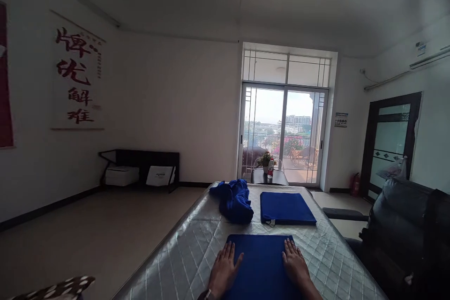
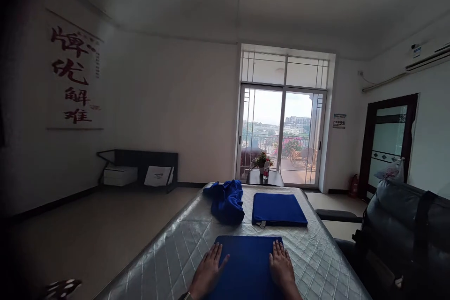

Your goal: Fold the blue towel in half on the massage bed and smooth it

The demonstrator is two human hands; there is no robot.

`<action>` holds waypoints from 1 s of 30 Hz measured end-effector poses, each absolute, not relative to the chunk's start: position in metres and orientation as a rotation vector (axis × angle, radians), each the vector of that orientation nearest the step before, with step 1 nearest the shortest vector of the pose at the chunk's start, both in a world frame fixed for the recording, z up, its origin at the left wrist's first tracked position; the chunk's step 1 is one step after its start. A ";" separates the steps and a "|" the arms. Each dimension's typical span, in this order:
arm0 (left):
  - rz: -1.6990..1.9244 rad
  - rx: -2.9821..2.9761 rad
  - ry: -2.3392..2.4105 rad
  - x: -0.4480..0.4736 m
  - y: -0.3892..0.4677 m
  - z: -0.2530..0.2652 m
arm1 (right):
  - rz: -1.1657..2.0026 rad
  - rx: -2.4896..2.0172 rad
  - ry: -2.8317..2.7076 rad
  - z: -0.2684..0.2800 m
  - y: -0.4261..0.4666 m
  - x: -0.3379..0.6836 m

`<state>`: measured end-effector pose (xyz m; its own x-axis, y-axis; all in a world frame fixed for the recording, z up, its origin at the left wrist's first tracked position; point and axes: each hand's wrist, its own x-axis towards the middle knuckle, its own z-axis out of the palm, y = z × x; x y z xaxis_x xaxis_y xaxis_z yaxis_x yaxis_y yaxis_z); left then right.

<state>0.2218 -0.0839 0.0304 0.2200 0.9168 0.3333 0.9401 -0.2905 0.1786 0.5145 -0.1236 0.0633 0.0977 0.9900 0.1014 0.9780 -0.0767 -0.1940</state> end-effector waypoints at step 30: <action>-0.609 -2.834 -1.470 0.370 -0.147 0.041 | 0.014 -2.133 -2.115 0.047 -0.172 0.521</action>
<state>0.3703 -0.1466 0.0406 0.5220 0.8068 0.2768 0.7662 -0.5862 0.2635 0.5213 -0.1724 0.0466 0.0132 0.9958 0.0904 0.9946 -0.0037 -0.1042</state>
